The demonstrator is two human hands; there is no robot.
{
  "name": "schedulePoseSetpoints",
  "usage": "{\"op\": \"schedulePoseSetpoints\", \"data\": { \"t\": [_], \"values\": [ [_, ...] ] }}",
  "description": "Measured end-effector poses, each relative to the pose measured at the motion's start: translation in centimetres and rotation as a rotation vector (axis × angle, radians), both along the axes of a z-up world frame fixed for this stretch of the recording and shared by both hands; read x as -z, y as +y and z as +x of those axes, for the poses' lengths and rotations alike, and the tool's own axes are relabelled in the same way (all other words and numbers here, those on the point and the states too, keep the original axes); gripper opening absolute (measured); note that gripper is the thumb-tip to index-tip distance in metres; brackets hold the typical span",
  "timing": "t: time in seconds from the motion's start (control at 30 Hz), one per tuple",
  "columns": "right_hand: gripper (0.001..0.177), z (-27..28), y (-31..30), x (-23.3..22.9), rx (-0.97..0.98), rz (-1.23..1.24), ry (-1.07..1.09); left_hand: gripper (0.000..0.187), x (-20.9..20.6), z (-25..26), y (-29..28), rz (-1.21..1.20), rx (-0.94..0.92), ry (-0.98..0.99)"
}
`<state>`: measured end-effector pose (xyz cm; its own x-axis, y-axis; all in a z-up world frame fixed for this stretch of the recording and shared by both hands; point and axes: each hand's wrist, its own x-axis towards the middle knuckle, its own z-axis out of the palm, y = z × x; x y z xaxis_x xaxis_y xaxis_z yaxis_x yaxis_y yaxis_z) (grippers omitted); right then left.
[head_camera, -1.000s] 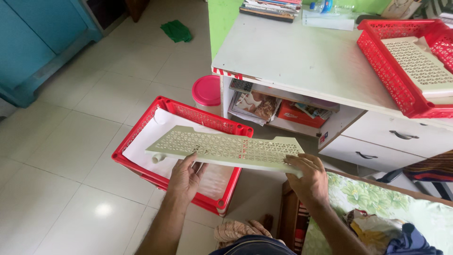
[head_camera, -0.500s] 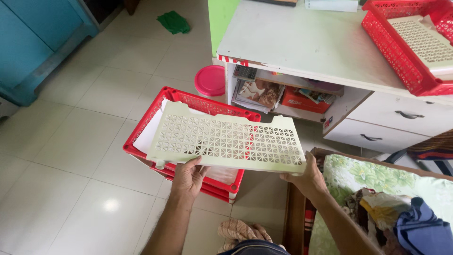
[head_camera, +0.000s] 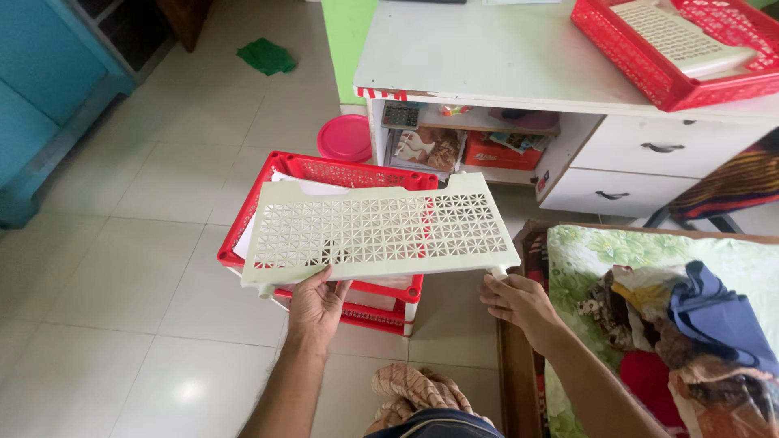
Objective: The person assembles a red plastic basket by inserting white perforated side panels into the frame. They lift and position each panel, aligning the corner pegs with the frame slots and pressing them into place.
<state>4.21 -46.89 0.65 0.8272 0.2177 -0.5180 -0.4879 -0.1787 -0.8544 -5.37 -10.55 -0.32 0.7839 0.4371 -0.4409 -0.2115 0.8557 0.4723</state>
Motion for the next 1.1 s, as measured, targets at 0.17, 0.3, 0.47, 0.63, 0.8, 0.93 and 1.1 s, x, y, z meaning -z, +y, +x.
{"op": "schedulePoseSetpoints", "data": {
  "t": [0.17,0.3,0.47,0.63,0.8,0.93,1.1],
  "values": [
    [0.053,-4.4,1.9,-2.4,0.089,0.16,0.068,0.038,-2.2,-2.8,-0.7,0.018,0.045,-0.052],
    [0.059,-7.9,5.1,-4.4,0.02,0.231,0.133,0.036,-3.4,-4.8,-1.3,-0.011,0.048,-0.029],
    [0.059,-9.7,9.5,-5.8,-0.05,0.375,0.151,0.037,-3.2,-5.8,-2.2,-0.087,0.045,-0.033],
    [0.043,-8.5,12.4,-6.0,0.037,0.496,0.057,0.038,-3.0,-5.7,-1.7,-0.108,0.064,-0.093],
    [0.032,-7.6,15.8,-7.9,0.172,0.526,0.069,0.035,-5.6,-4.1,1.5,-0.108,0.135,-0.073],
    [0.031,-7.8,19.0,-9.5,0.304,0.597,0.016,0.03,-7.7,-3.0,5.9,-0.058,0.256,-0.114],
    [0.03,-8.3,21.9,-9.2,0.387,0.695,-0.085,0.023,-9.2,-5.6,11.1,0.051,0.541,0.036]
  ]
}}
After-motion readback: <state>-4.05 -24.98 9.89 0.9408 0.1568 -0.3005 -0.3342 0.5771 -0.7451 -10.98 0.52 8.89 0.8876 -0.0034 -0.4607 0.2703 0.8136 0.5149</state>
